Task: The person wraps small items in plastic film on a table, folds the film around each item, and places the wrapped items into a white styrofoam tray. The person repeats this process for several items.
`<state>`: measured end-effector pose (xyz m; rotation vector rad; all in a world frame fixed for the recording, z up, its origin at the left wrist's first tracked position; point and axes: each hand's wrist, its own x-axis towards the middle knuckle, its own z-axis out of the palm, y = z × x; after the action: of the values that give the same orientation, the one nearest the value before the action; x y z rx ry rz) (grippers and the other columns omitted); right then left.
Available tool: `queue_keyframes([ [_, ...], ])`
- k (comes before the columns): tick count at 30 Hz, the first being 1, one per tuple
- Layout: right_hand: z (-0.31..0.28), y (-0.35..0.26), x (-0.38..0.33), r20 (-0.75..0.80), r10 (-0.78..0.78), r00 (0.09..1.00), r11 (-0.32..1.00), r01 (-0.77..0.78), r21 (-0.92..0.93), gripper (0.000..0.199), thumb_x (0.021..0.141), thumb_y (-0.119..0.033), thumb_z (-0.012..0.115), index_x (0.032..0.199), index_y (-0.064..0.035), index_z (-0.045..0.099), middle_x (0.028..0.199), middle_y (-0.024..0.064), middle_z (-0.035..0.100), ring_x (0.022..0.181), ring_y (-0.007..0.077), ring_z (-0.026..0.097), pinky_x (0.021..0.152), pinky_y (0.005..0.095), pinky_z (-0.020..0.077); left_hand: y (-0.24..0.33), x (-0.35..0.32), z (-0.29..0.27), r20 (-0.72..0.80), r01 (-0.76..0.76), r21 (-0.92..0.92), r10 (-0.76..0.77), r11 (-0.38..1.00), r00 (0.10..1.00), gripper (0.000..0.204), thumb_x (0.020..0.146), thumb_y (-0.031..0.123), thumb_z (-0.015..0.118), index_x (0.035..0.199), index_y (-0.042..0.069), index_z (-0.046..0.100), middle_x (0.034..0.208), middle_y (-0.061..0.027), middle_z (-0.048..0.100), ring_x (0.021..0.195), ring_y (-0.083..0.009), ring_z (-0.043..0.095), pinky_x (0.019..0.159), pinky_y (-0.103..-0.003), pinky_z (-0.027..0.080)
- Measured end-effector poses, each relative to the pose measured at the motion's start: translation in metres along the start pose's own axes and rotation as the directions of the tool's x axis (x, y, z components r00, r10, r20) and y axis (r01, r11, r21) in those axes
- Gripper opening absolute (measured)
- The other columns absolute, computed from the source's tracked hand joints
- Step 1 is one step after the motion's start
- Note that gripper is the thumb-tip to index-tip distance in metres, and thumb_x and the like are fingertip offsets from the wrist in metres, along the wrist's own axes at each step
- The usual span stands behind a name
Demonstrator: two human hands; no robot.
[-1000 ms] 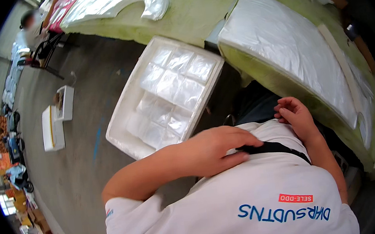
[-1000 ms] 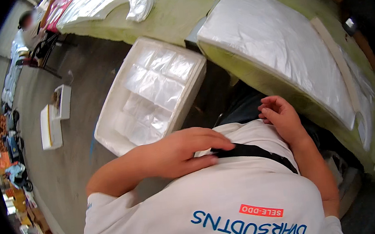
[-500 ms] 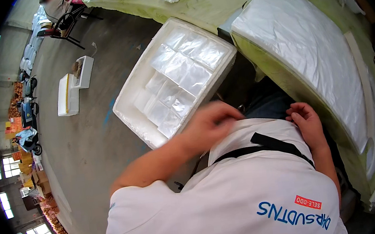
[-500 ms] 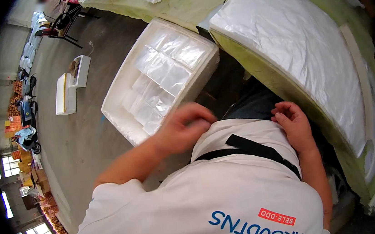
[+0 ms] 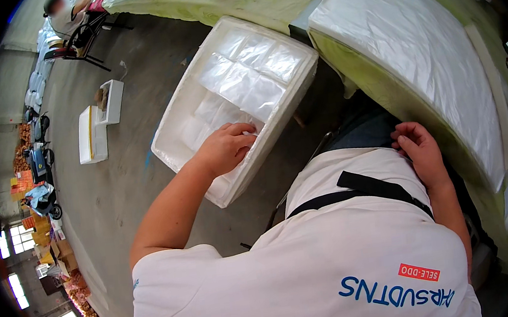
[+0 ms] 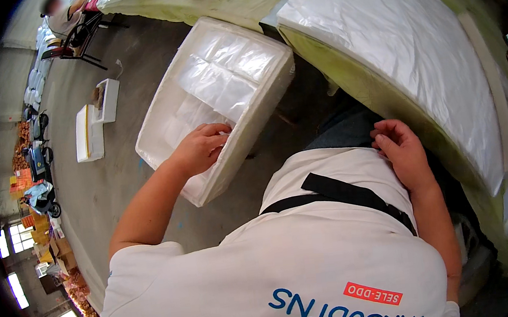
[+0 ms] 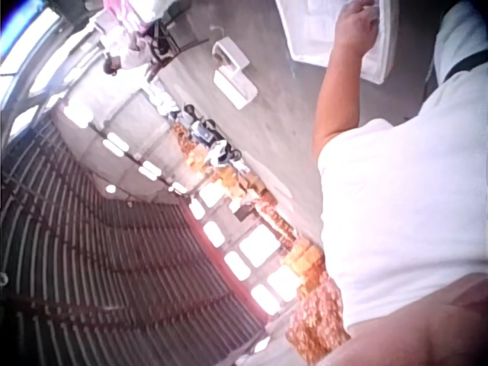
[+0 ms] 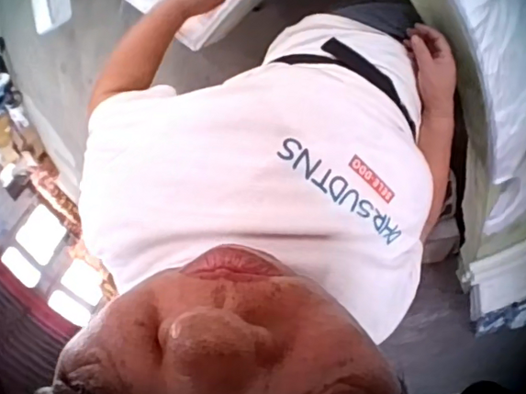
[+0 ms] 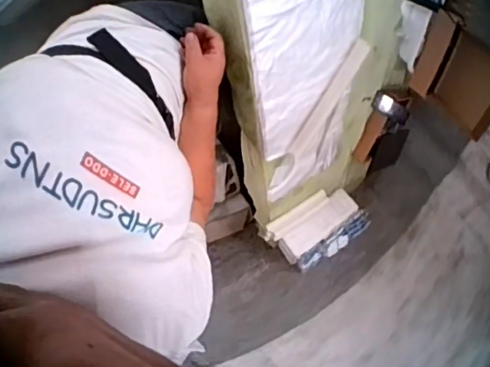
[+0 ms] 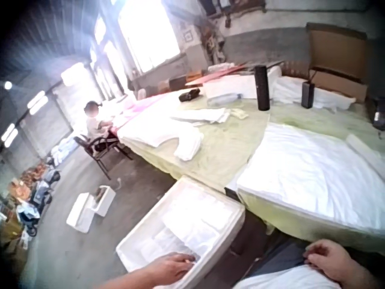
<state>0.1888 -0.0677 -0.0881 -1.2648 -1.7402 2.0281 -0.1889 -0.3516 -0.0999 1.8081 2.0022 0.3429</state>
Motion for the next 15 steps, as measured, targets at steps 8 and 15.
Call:
queue_keyframes([
  [8,0.026,-0.013,-0.009,-0.033,0.031,0.999,0.998,-0.032,-0.057,0.028,0.098,-0.013,0.065,0.125,-0.0049,0.061,0.114,0.0060,0.068,0.098,0.0121,0.062,0.085,0.0267,0.0512,0.001,-0.001,-0.009,-0.130,-0.111,0.060,0.118,0.992,0.984,0.039,0.084,0.006,0.071,0.123,0.013,0.067,0.132,-0.0077,0.062,0.125,-0.0317,0.056,0.105,-0.043,0.045],
  [15,0.031,-0.009,-0.011,0.002,-0.075,0.997,0.983,0.075,-0.169,0.024,0.098,-0.010,0.066,0.121,-0.0024,0.063,0.109,0.0047,0.067,0.098,0.0112,0.062,0.088,0.0261,0.0509,-0.008,0.003,0.001,-0.045,-0.128,0.089,0.132,0.988,0.990,0.041,0.085,0.012,0.069,0.125,0.016,0.066,0.137,-0.0069,0.059,0.133,-0.0304,0.050,0.111,-0.045,0.040],
])
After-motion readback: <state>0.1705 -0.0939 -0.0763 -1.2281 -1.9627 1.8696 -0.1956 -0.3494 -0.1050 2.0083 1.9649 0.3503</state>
